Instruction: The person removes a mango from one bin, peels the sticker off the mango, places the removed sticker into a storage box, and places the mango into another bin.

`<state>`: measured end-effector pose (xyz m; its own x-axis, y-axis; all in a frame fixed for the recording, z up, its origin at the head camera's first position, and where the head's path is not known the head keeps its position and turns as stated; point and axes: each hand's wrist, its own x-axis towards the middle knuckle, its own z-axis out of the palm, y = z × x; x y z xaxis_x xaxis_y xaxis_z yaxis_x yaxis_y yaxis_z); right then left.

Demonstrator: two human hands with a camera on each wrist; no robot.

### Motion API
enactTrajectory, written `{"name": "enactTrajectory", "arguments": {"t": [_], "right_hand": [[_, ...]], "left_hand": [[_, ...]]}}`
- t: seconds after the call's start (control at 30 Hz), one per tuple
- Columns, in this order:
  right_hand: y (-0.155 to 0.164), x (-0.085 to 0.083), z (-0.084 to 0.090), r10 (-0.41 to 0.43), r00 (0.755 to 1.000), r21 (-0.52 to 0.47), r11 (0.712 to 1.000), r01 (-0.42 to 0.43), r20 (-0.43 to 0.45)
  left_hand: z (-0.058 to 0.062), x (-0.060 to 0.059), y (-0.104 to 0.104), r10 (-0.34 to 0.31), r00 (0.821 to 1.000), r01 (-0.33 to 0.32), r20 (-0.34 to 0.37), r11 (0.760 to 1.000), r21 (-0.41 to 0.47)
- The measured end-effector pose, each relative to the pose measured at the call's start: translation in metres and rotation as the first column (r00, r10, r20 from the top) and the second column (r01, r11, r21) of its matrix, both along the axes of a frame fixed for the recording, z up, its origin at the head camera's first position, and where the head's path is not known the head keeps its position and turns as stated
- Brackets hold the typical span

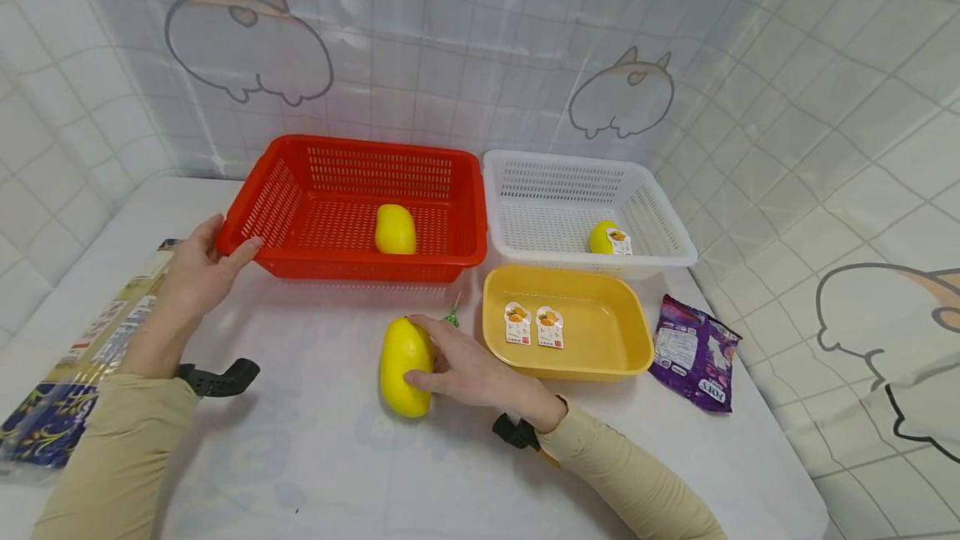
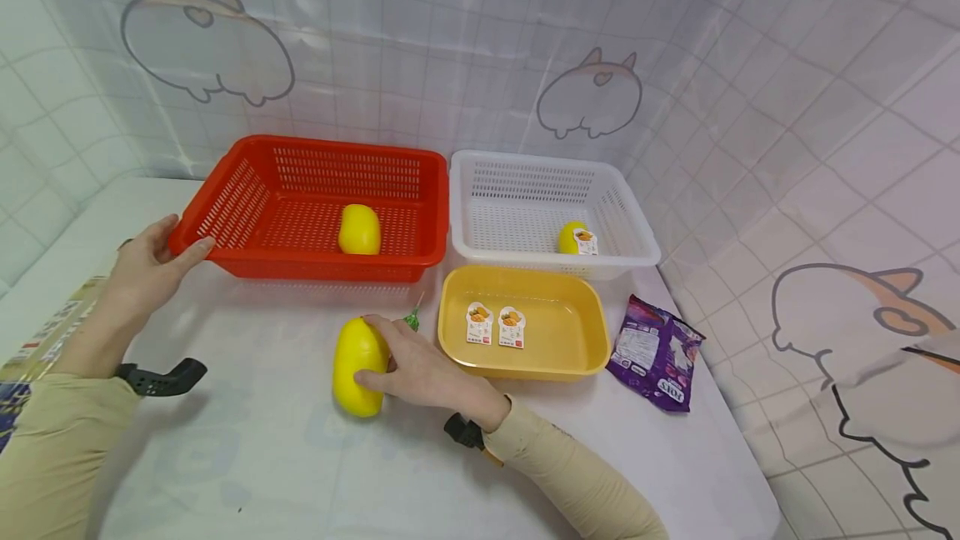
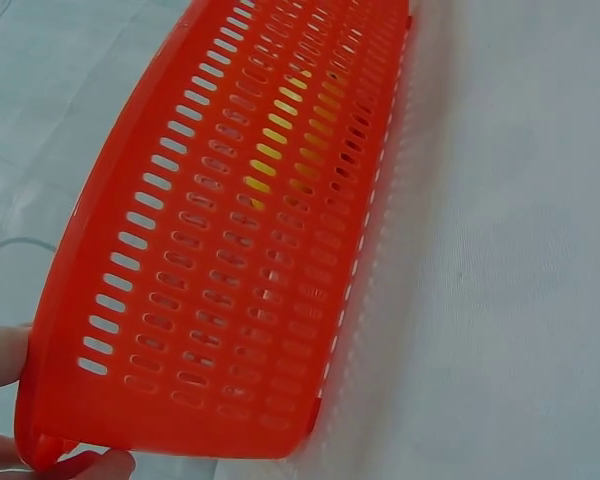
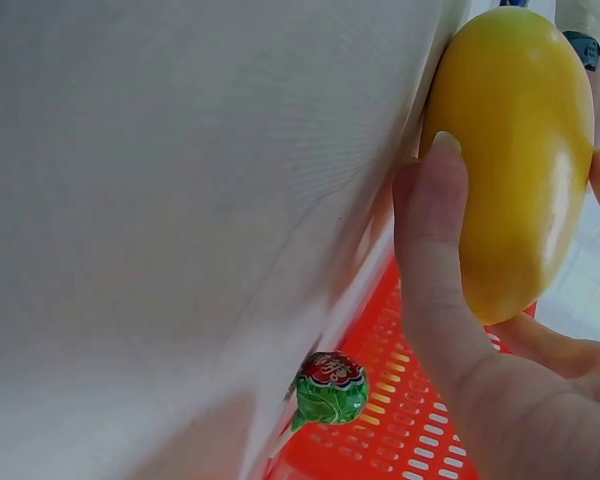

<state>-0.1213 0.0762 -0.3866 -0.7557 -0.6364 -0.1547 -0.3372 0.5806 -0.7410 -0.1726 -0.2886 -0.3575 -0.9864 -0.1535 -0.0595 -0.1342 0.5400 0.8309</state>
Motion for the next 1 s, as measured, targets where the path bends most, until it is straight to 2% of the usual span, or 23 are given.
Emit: {"name": "enactTrajectory", "arguments": {"t": [0.1, 0.3, 0.47, 0.7, 1.0], "right_hand": [[-0.0001, 0.0005, 0.0005, 0.001, 1.000, -0.012, 1.000, -0.001, 0.005], [0.0000, 0.0015, 0.0004, 0.000, 1.000, -0.029, 1.000, 0.001, 0.029], [0.0001, 0.0025, -0.0007, -0.003, 1.000, -0.037, 0.999, 0.004, 0.025], [-0.0012, 0.0048, -0.0010, 0.012, 0.998, -0.114, 0.994, -0.005, 0.062], [-0.0030, 0.0070, 0.0005, 0.013, 0.997, -0.146, 0.989, -0.002, 0.072]], "left_hand": [[-0.0008, 0.0001, 0.0006, -0.001, 1.000, 0.001, 0.007, 0.998, 0.059], [-0.0017, 0.0005, 0.0014, 0.011, 1.000, -0.012, 0.022, 0.997, 0.082], [-0.0017, 0.0007, 0.0008, 0.007, 1.000, -0.009, 0.026, 0.996, 0.086], [-0.0022, 0.0012, -0.0001, 0.002, 1.000, -0.004, 0.029, 0.997, 0.078], [-0.0030, 0.0001, -0.0003, 0.007, 1.000, -0.009, 0.028, 0.997, 0.072]]}}
